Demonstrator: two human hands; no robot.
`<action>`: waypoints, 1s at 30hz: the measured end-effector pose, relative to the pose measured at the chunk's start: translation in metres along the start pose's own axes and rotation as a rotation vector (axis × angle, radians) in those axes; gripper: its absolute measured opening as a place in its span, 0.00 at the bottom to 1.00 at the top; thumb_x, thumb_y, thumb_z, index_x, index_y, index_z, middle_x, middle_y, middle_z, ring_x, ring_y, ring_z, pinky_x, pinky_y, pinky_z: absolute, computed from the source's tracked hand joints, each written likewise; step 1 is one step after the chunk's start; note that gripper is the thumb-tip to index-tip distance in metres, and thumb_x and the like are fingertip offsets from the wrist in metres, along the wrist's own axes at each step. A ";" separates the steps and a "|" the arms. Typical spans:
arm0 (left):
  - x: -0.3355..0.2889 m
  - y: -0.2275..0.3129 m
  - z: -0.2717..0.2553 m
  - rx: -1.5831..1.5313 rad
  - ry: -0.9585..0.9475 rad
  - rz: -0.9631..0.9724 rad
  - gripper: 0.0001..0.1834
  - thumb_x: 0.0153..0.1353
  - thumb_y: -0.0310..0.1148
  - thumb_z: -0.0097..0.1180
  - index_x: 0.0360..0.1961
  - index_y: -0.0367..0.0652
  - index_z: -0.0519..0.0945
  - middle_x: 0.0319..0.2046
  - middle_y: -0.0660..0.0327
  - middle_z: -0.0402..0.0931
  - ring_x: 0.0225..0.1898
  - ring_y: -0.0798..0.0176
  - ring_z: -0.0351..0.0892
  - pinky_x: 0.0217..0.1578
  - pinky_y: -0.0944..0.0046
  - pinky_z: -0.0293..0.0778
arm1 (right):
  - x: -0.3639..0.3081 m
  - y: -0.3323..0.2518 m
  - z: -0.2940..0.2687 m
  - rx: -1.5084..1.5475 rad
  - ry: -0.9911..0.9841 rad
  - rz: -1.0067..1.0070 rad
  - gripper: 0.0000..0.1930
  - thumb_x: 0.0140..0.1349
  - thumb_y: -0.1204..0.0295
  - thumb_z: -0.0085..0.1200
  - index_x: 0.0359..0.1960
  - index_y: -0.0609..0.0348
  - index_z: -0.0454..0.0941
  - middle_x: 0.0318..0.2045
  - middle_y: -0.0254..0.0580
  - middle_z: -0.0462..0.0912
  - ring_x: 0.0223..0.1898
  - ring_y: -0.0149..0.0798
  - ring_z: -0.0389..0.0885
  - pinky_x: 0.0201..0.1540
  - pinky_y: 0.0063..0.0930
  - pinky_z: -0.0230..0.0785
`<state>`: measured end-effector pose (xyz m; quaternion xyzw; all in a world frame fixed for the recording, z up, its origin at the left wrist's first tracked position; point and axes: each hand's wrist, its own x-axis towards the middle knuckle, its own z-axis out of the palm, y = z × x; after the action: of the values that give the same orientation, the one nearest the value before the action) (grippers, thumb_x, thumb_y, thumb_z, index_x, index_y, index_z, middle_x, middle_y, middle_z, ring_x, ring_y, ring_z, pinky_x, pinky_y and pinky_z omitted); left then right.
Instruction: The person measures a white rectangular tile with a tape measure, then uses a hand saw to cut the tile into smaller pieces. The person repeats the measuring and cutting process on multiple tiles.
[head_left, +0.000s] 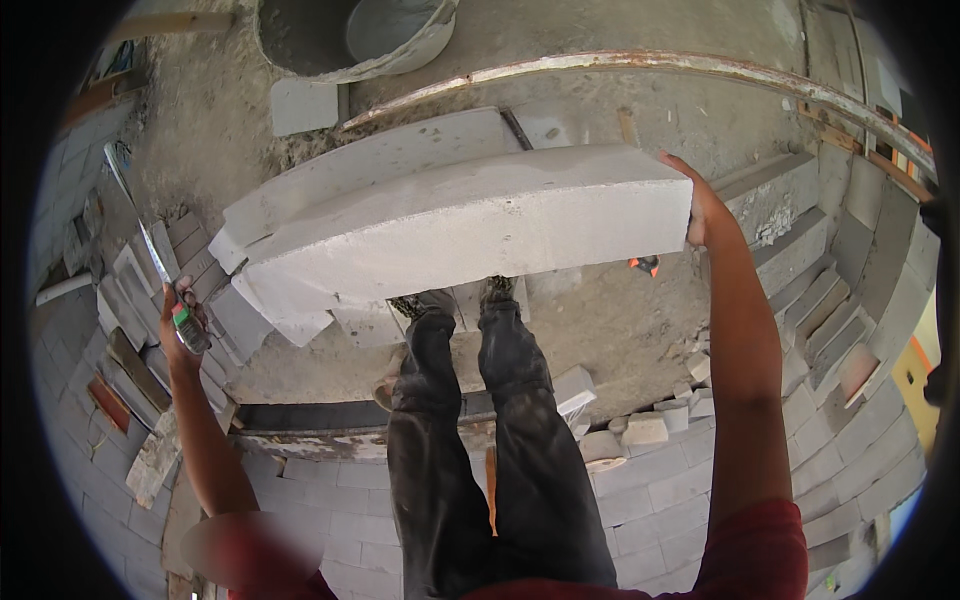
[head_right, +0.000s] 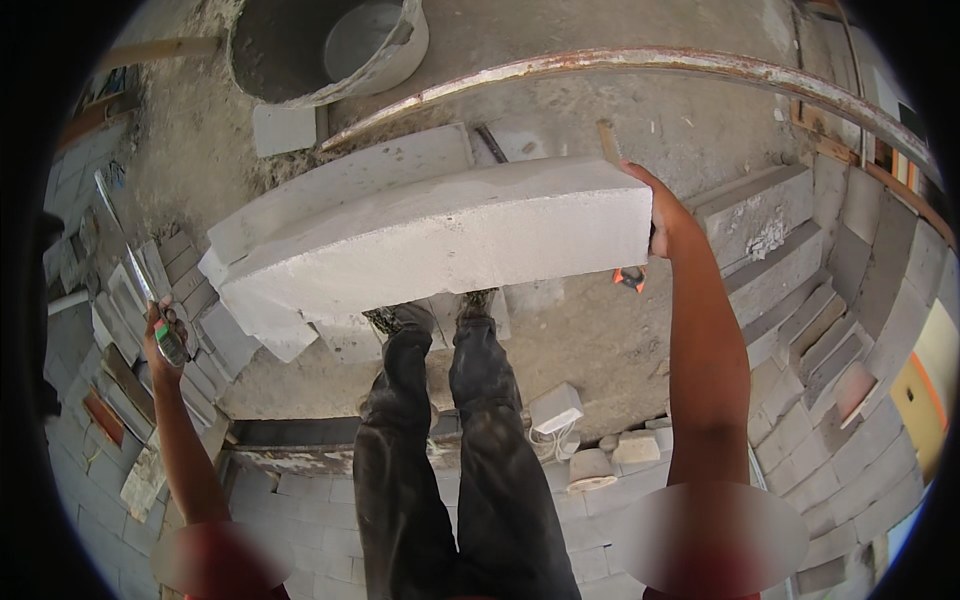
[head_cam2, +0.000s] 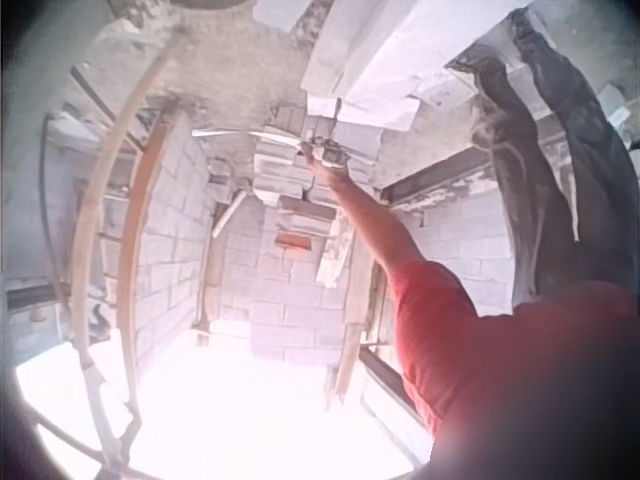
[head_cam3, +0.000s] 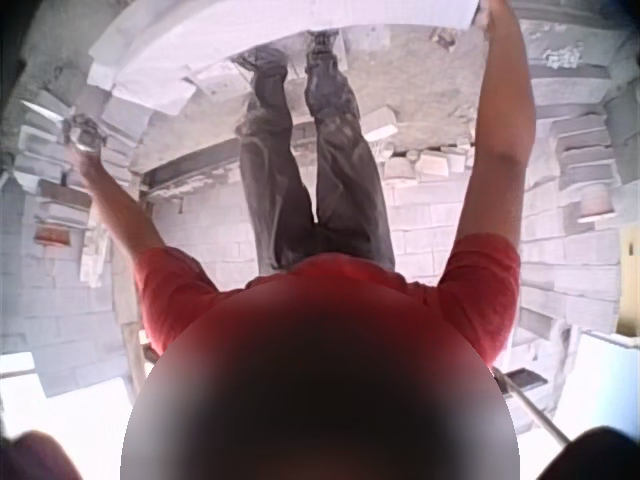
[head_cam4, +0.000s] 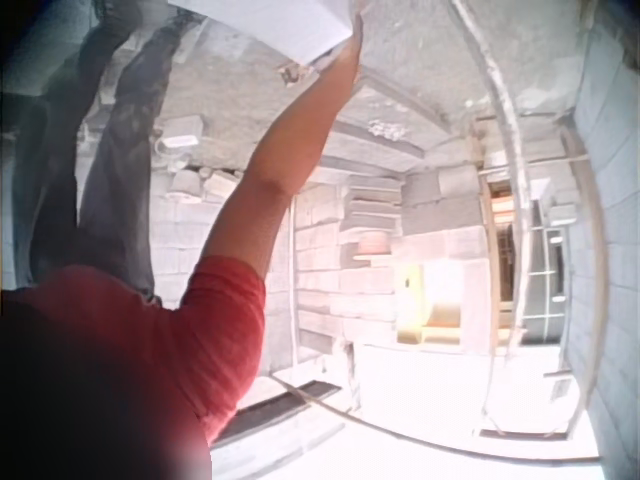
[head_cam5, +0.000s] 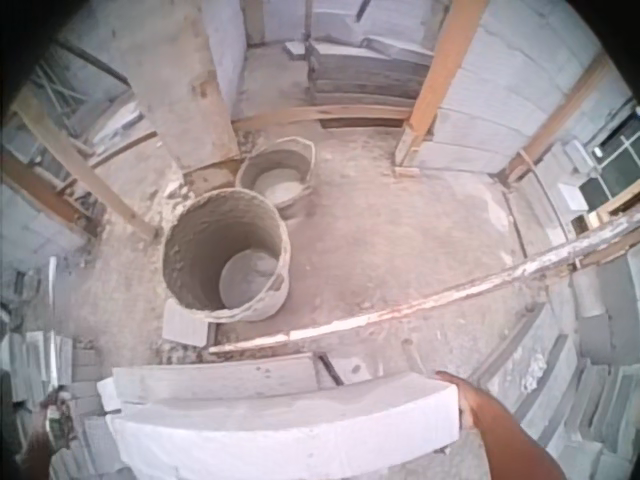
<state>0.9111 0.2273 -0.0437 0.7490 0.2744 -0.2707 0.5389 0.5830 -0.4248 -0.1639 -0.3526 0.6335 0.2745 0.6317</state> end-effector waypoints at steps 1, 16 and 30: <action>-0.023 0.009 0.000 0.003 0.003 0.035 0.20 0.72 0.47 0.42 0.46 0.40 0.75 0.22 0.68 0.71 0.15 0.72 0.68 0.16 0.74 0.64 | -0.004 0.003 0.001 0.047 0.044 0.002 0.39 0.57 0.38 0.52 0.60 0.58 0.70 0.56 0.52 0.74 0.56 0.49 0.73 0.56 0.45 0.67; -0.111 0.003 0.099 0.800 -1.083 0.049 0.08 0.70 0.34 0.49 0.38 0.41 0.75 0.20 0.61 0.77 0.24 0.67 0.82 0.25 0.66 0.73 | -0.157 0.081 0.199 0.438 -0.209 -0.809 0.27 0.67 0.61 0.54 0.62 0.65 0.66 0.44 0.50 0.80 0.44 0.41 0.81 0.39 0.31 0.78; -0.008 0.006 0.060 0.907 -1.070 0.191 0.11 0.67 0.38 0.55 0.35 0.40 0.75 0.24 0.60 0.78 0.28 0.67 0.81 0.32 0.65 0.74 | -0.097 0.081 0.205 0.552 0.362 -0.601 0.18 0.62 0.70 0.61 0.51 0.64 0.72 0.45 0.38 0.78 0.46 0.32 0.75 0.53 0.27 0.69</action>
<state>0.9030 0.1669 -0.0504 0.6846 -0.2349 -0.6408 0.2561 0.6392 -0.2037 -0.0862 -0.3814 0.6528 -0.1666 0.6330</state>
